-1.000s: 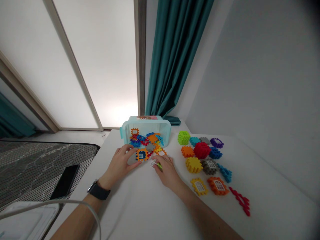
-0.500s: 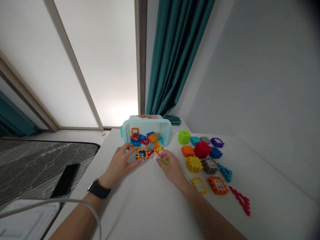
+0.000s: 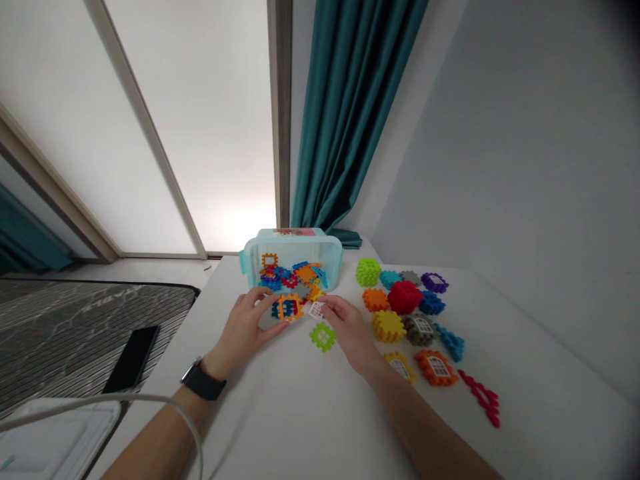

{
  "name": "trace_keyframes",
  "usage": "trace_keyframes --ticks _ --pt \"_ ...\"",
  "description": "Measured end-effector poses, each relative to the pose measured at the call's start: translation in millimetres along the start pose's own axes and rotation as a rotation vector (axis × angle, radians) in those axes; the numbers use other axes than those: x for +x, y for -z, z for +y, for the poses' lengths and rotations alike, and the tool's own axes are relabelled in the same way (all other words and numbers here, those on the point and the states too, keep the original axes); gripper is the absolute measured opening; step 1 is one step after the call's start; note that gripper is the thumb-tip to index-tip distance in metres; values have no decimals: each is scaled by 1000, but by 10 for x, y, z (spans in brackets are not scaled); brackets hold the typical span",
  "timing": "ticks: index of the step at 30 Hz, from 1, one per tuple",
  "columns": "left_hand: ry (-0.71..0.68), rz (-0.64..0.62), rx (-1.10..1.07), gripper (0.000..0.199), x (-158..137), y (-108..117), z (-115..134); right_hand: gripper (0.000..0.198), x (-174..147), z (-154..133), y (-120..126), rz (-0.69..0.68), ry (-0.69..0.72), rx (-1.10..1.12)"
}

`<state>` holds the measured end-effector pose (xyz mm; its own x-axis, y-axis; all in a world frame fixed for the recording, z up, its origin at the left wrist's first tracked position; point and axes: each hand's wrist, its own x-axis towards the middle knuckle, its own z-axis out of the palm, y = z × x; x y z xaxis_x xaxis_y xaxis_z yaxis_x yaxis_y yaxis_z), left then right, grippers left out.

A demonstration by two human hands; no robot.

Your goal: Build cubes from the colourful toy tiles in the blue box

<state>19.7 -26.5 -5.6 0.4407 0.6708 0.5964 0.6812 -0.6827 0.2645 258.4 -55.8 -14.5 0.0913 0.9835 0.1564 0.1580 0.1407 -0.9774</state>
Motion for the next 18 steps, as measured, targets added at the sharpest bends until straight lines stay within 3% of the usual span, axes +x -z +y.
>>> trace_keyframes --ticks 4,7,13,18 --pt "32 -12 25 40 3 17 -62 17 -54 108 -47 -145 215 -418" --pt "42 -16 31 41 2 28 -90 18 -77 146 -65 -164 314 -647" --pt "35 -52 40 42 -2 12 -89 34 5 124 14 -91 338 -965" --pt "38 -58 50 40 -1 6 -96 21 -14 108 -25 -135 338 -1056"
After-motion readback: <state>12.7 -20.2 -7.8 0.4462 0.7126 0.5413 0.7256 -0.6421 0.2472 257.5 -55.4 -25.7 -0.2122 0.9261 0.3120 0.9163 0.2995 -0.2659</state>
